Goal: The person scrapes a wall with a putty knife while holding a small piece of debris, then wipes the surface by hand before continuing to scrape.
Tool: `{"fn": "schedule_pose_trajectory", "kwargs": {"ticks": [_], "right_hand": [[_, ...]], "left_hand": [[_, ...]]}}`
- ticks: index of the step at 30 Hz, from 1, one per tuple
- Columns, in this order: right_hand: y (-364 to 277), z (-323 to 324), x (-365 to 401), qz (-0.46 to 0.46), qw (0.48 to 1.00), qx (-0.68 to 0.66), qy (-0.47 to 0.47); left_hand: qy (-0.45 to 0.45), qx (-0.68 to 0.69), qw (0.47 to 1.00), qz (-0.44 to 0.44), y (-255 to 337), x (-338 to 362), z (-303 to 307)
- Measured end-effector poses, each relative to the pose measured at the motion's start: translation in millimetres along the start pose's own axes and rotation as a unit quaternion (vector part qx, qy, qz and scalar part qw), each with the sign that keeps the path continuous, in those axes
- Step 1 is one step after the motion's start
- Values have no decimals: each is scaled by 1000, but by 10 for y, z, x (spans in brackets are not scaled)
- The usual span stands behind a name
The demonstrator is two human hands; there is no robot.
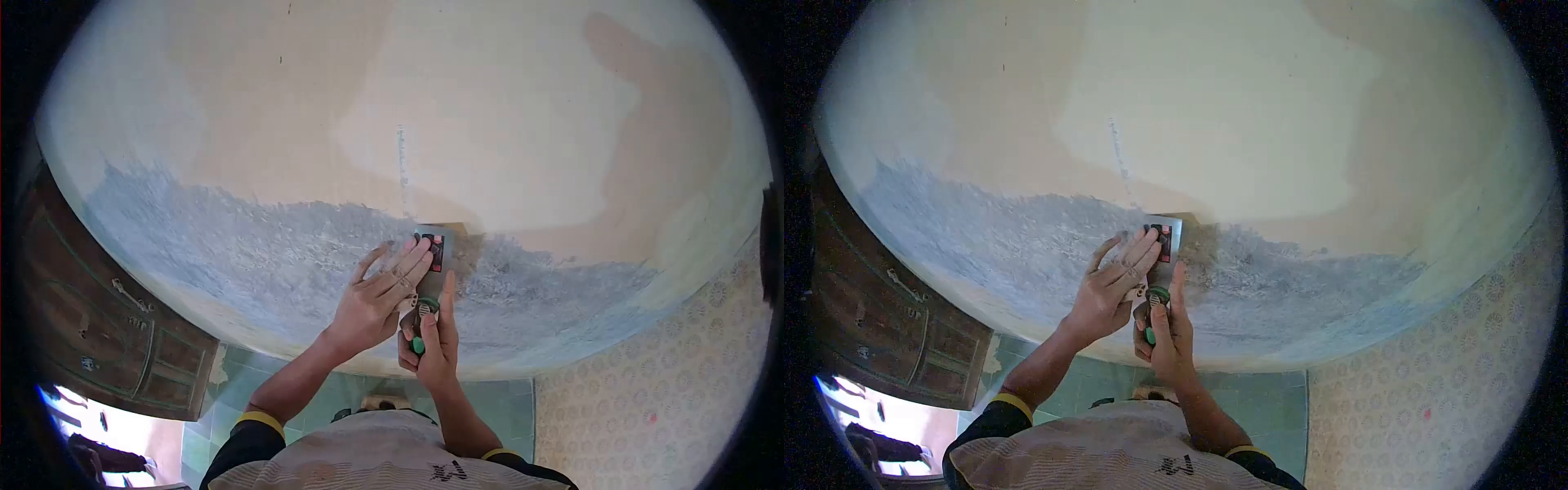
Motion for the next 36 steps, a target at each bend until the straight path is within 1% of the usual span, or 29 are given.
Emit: {"fn": "schedule_pose_trajectory", "kwargs": {"ticks": [2, 3, 5, 6, 7, 9, 10, 11, 13, 15, 17, 19, 22, 24, 25, 27, 29, 31, 32, 35, 36], "right_hand": [[-56, -97, -26, 39, 998, 41, -19], [-81, -89, -53, 32, 998, 47, -14], [-156, -209, -87, 75, 995, 61, -7], [-143, -200, -49, 75, 995, 68, 2], [-160, -157, -20, 72, 995, 72, 1], [-82, -65, -48, 13, 998, 64, 19], [-65, -98, -81, 38, 997, 71, 9], [-52, -140, -97, 37, 997, 70, 12], [-146, -250, -141, 64, 997, 53, 7], [-97, -182, -101, 62, 995, 75, 10], [-108, -153, -75, 66, 993, 95, 10], [-130, -141, -64, 6, 996, 83, 32], [-269, -303, -73, 6, 998, 55, 27], [-257, -247, -15, 14, 997, 74, 27], [-257, -240, -17, 29, 995, 89, 20], [-218, -182, -19, 28, 995, 90, 20], [-234, -227, -75, 24, 996, 84, 25], [-331, -364, -125, 31, 997, 68, 26], [-310, -326, -78, 27, 997, 69, 27], [-279, -258, -14, 38, 994, 98, 15], [-276, -230, -21, 20, 996, 90, 21]], "left_hand": [[36, -17, 999, -5, -1, -45, 97], [35, -10, 999, 2, 1, -65, 49], [53, -29, 998, 4, -25, -127, 128], [36, -47, 998, 8, 13, -119, 153], [38, -45, 998, 13, 47, -85, 134], [16, -46, 999, 18, 31, -35, 72], [27, -59, 998, 7, -12, -56, 67], [24, -58, 998, 6, -34, -74, 87], [38, -77, 996, -1, -13, -207, 207], [36, -68, 997, 3, -6, -175, 205], [10, -42, 999, 28, -9, -54, 105], [18, -44, 999, 13, -46, -93, 105], [17, -64, 998, 5, -8, -207, 208], [29, -69, 997, -3, 39, -252, 284], [32, -70, 997, -6, 35, -221, 261], [16, -65, 998, -4, 19, -103, 121], [28, -62, 998, -11, -17, -154, 144], [59, -78, 995, -9, 18, -311, 297], [57, -77, 995, -6, 41, -267, 287], [8, -66, 998, -13, 40, -113, 160], [17, -75, 997, -29, 52, -137, 162]]}}
Point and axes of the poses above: each hand's wrist, its own x-axis away from the middle knuckle, its own z-axis out of the back of the hand, y = z × x, the point moved 7 cm from there along -x, towards the middle knuckle, and after that the axes turned 11 degrees about y, right-handed, at the moved point
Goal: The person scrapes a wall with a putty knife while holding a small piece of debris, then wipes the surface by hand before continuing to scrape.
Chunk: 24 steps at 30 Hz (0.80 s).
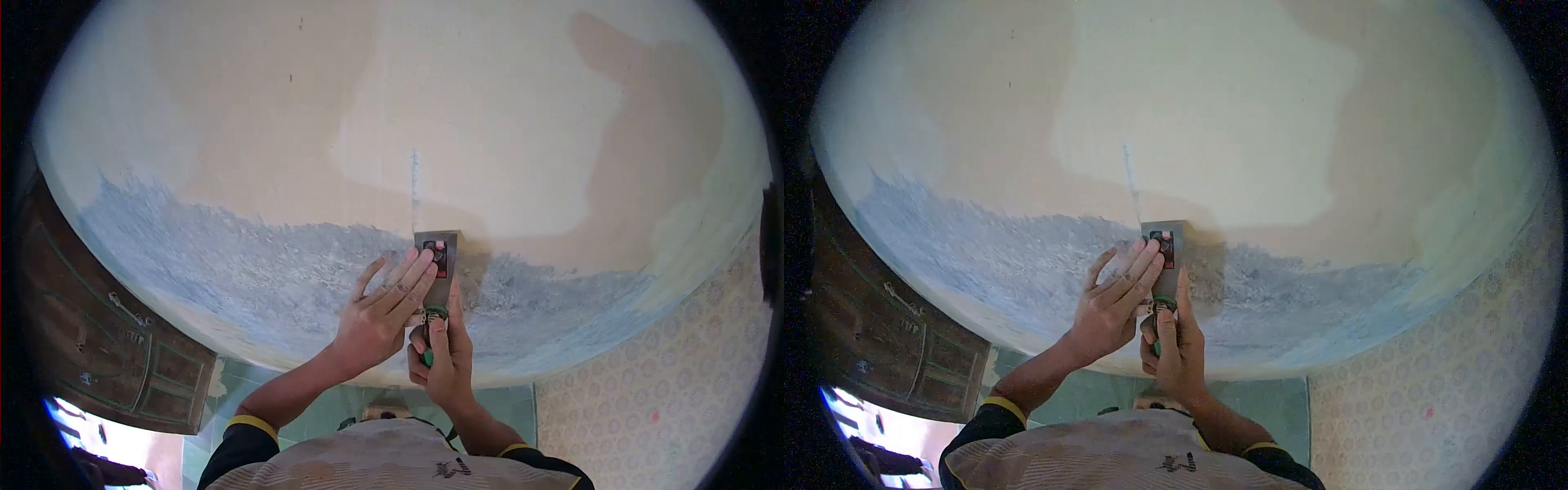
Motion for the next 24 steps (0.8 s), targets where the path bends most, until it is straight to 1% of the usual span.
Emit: {"fn": "schedule_pose_trajectory", "kwargs": {"ticks": [1, 3, 4, 6, 7, 9, 11, 13, 14, 15, 17, 18, 19, 21, 23, 24], "right_hand": [[8, -5, -4, -21, 1000, -10, 7], [-164, -159, -82, -13, 1000, -21, 6], [-228, -203, -79, -4, 1000, -29, 8], [-202, -178, -25, -4, 1000, -25, 3], [-195, -173, -15, 0, 1000, -21, -6], [-94, -110, 13, -8, 1000, -21, -8], [4, -54, 45, -26, 999, -24, -11], [-208, -253, 108, -25, 999, -35, -17], [-284, -330, 152, -20, 998, -48, -24], [-254, -290, 191, -28, 998, -51, -20], [-230, -183, 147, -26, 997, -43, -51], [-196, -64, 164, -34, 998, -39, -47], [-169, 47, 177, -28, 998, -41, -50], [-49, 223, 238, -43, 997, -29, -50], [24, 287, 272, -55, 998, -13, -39], [33, 271, 258, -41, 998, -10, -53]], "left_hand": [[2, -4, 1000, 0, -27, -51, 24], [16, -43, 999, -7, -58, -216, 130], [8, -41, 999, -5, -50, -247, 158], [40, -10, 999, 2, -41, -306, 239], [41, -10, 999, 2, -19, -241, 217], [-3, 13, 1000, 22, 13, -12, 52], [2, -2, 1000, 16, -20, 9, 6], [-4, -49, 999, 7, -72, -237, 97], [0, -35, 999, -15, -89, -324, 128], [-9, -33, 999, -11, -34, -272, 136], [25, 9, 1000, -1, 30, -277, 195], [-11, -7, 1000, -17, 107, -179, 187], [-7, -10, 1000, -22, 154, -89, 184], [-55, 78, 995, -12, 201, 153, 14], [-63, 91, 994, 7, 195, 284, -99], [-65, 85, 994, 3, 172, 337, -127]]}}
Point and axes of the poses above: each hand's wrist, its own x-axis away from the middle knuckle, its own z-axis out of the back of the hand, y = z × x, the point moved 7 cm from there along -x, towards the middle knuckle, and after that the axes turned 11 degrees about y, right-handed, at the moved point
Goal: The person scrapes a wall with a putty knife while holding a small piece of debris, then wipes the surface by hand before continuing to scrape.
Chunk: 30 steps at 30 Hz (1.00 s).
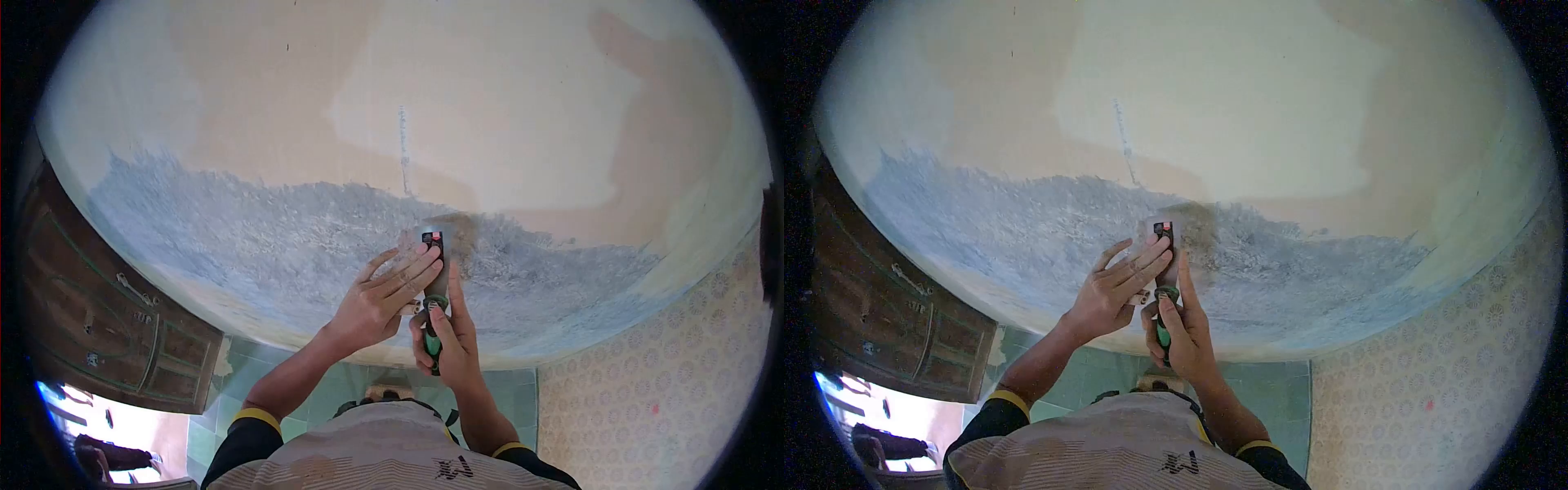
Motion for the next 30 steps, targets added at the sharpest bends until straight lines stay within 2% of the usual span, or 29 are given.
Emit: {"fn": "schedule_pose_trajectory", "kwargs": {"ticks": [4, 10, 14, 16, 20, 22, 23, 25, 27, 29, 30], "right_hand": [[41, -97, -107, 35, 999, 0, -28], [80, -215, -307, 31, 998, 31, -53], [95, -237, -405, 34, 995, 52, -74], [96, -234, -383, 24, 997, 60, -42], [-10, -321, -291, 9, 999, 22, -45], [10, -435, -301, -58, 996, -30, -57], [45, -477, -312, -55, 997, -31, -54], [86, -538, -332, -3, 997, -41, -61], [98, -426, -389, 1, 998, -15, -60], [101, -290, -428, 13, 997, 65, -33], [61, -276, -418, 24, 998, 58, -23]], "left_hand": [[23, -7, 1000, 8, -51, 35, 92], [74, -27, 997, 18, -150, -3, 254], [76, -74, 994, 14, -253, -29, 217], [67, -77, 995, 3, -299, -30, 172], [92, -91, 990, -46, -348, -36, 131], [184, -28, 980, -68, -386, -74, 198], [184, -26, 980, -71, -411, -96, 152], [263, 43, 961, -78, -469, -102, 164], [268, 32, 959, -83, -506, -37, 69], [266, -22, 960, -82, -505, 18, -17], [277, -34, 956, -87, -498, 8, -19]]}}
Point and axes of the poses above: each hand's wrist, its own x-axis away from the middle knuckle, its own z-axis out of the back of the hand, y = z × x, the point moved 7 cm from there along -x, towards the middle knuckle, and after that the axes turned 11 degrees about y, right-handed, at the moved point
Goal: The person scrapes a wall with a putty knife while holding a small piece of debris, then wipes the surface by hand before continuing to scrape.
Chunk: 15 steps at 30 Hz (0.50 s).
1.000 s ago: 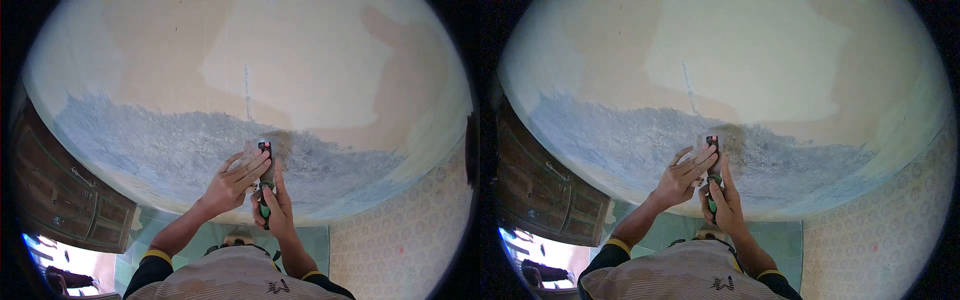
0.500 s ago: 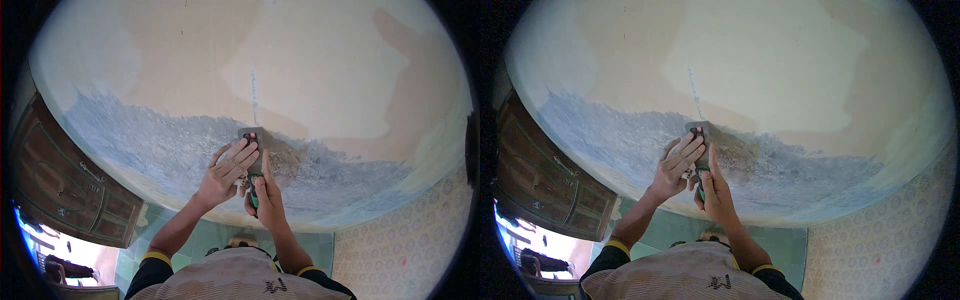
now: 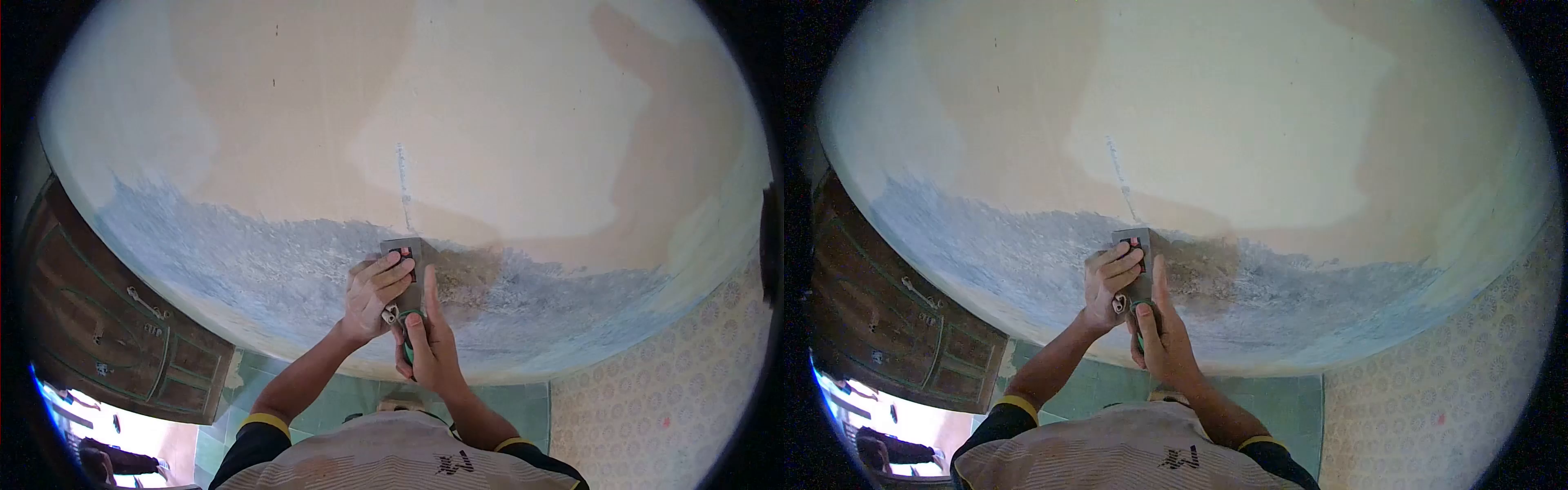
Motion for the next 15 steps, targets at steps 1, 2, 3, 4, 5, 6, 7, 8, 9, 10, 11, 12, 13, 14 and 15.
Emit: {"fn": "schedule_pose_trajectory", "kwargs": {"ticks": [1, 2, 3, 4, 5, 6, 7, 8, 9, 10, 11, 12, 13, 14, 15], "right_hand": [[8, 30, -7, -3, 1000, 0, 3], [11, 48, -19, 1, 1000, 14, -9], [12, 45, -32, 4, 999, 28, -22], [-8, 22, -71, 2, 999, 30, -22], [-48, -29, -107, -4, 1000, 7, -22], [-68, -64, -95, -12, 1000, -18, -20], [-78, -77, -61, -15, 1000, -17, -18], [-100, -89, -47, -21, 999, -23, -18], [-118, -104, -62, -23, 999, -29, -21], [-105, -96, -62, -20, 999, -28, -23], [-58, -62, -41, -29, 999, -35, -29], [-64, -46, -62, -36, 998, -40, -34], [-85, -72, -86, -33, 998, -39, -32], [-125, -140, -88, -35, 997, -65, -32], [-150, -191, -90, -37, 995, -90, -33]], "left_hand": [[-2, 3, 1000, 3, -13, -8, -4], [0, 1, 1000, -3, -10, -27, -1], [2, -2, 1000, -8, -4, -51, 9], [3, -2, 1000, -5, -7, -97, 18], [0, -19, 1000, 6, -16, -156, 34], [-6, -34, 999, 18, -8, -190, 58], [-8, -32, 999, 21, 15, -218, 84], [-3, -29, 999, 22, 31, -257, 110], [4, -28, 999, 20, 24, -289, 127], [-21, -24, 999, 24, 16, -216, 98], [-18, -25, 999, 21, 8, -168, 91], [0, -27, 1000, 15, -2, -167, 74], [12, -28, 999, 12, -2, -174, 75], [9, -38, 999, 18, -40, -193, 98], [6, -35, 999, 21, -32, -227, 110]]}}
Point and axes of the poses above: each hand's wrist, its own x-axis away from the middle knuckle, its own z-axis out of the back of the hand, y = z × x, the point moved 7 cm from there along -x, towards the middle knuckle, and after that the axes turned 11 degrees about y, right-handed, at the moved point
